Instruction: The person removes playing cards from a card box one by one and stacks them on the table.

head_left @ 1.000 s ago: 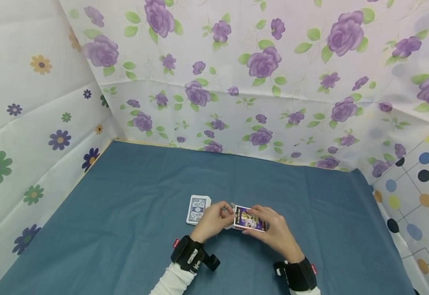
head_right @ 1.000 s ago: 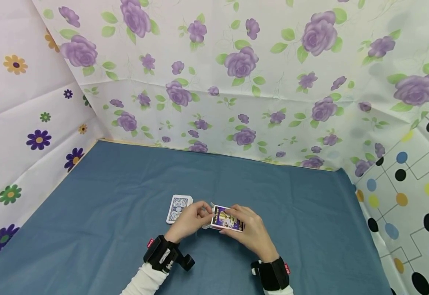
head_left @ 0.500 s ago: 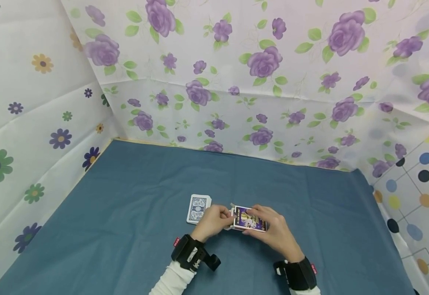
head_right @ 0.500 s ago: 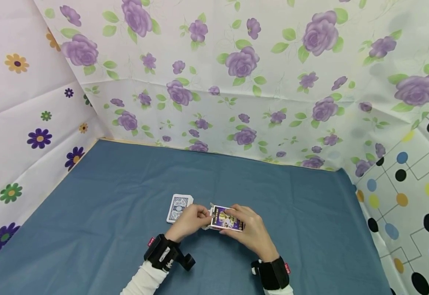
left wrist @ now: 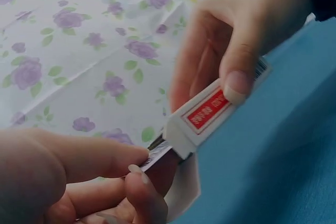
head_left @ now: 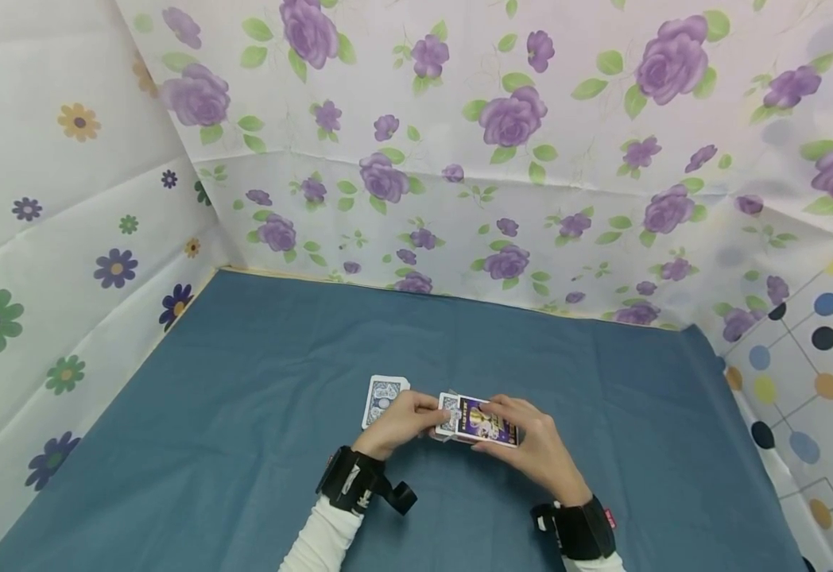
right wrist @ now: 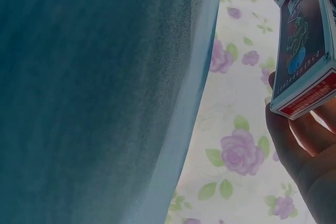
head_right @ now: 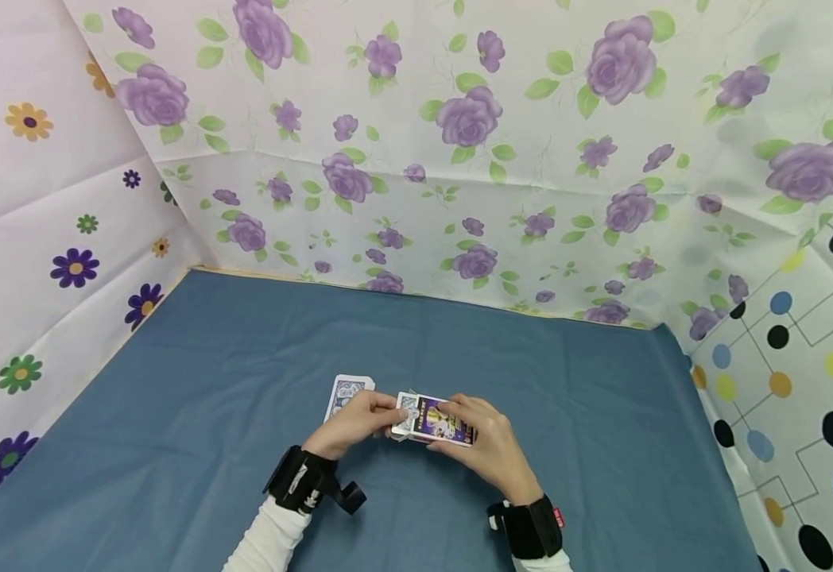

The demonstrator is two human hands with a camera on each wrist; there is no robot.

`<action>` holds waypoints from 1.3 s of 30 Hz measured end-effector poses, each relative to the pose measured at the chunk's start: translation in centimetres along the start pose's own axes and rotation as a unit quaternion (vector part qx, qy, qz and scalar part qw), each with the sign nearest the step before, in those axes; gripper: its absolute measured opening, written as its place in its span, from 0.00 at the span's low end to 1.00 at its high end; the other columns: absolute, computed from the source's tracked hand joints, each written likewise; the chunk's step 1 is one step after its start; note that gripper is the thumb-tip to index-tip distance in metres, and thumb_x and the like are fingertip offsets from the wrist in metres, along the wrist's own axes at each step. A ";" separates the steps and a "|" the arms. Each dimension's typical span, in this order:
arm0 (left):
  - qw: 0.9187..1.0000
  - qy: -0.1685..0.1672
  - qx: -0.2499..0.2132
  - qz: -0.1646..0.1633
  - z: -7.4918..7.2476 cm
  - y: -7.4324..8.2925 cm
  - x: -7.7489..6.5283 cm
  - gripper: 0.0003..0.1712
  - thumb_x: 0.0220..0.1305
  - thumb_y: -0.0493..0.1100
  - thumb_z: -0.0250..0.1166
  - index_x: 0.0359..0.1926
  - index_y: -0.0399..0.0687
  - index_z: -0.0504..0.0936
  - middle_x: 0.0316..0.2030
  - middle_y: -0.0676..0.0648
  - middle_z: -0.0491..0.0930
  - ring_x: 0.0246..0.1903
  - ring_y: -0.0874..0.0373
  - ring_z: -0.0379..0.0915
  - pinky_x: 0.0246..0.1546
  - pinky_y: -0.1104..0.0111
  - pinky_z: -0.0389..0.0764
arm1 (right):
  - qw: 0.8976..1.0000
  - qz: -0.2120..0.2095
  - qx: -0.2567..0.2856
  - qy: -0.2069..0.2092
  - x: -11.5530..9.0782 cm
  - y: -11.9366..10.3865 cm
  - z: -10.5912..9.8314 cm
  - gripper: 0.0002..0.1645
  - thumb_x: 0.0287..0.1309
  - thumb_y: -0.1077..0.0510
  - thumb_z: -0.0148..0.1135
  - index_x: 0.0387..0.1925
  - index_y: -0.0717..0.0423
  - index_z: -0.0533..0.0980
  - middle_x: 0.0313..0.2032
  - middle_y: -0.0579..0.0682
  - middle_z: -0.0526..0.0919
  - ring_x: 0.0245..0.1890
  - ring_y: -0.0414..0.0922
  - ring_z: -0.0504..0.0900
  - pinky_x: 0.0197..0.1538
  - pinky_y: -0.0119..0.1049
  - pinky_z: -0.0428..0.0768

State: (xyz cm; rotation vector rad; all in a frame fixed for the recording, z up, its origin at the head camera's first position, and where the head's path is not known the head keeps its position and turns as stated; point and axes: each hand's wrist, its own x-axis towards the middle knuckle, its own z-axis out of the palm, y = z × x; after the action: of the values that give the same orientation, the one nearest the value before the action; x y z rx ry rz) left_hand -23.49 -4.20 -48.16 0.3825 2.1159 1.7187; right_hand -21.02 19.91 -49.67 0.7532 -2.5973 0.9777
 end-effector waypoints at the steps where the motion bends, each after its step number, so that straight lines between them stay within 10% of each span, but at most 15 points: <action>1: 1.000 -0.003 -0.001 0.001 -0.2 0.0 0.0 0.16 0.68 0.39 0.60 0.28 0.28 0.78 0.16 0.52 0.70 0.17 0.61 0.61 0.22 0.72 0.63 | 1.000 0.000 -0.001 0.001 0.0 0.0 0.0 0.32 0.42 0.44 0.76 0.53 0.44 0.81 0.51 0.45 0.82 0.53 0.45 0.81 0.48 0.44 0.80; 15: 0.998 0.054 -0.004 -0.014 -3.4 -0.4 -0.8 0.16 0.68 0.41 0.59 0.26 0.32 0.75 0.16 0.53 0.66 0.21 0.58 0.69 0.22 0.68 0.65 | 1.000 0.009 -0.010 0.006 -0.1 0.1 -0.1 0.32 0.41 0.43 0.77 0.52 0.43 0.81 0.51 0.47 0.83 0.55 0.49 0.80 0.53 0.48 0.79; 22: 0.996 0.067 -0.052 -0.041 -4.6 -0.9 -1.0 0.18 0.68 0.40 0.59 0.50 0.27 0.78 0.24 0.48 0.84 0.24 0.62 0.81 0.27 0.71 0.75 | 1.000 -0.001 -0.015 0.015 -0.1 0.2 0.1 0.33 0.39 0.44 0.78 0.51 0.43 0.82 0.51 0.48 0.83 0.54 0.50 0.81 0.52 0.48 0.79; 39: 0.977 0.176 -0.100 -0.070 -7.2 -2.0 -1.5 0.21 0.70 0.35 0.55 0.61 0.31 0.74 0.27 0.50 0.77 0.29 0.61 0.71 0.31 0.71 0.71 | 1.000 0.008 -0.011 0.009 0.0 0.1 0.0 0.32 0.40 0.44 0.78 0.52 0.43 0.81 0.50 0.47 0.83 0.54 0.49 0.81 0.51 0.48 0.79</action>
State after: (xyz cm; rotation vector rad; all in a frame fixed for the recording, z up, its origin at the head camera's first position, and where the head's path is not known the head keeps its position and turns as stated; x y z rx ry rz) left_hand -25.36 -11.60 -48.67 -0.1376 2.1102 2.0070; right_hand -21.10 19.98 -49.75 0.7168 -2.5976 0.9553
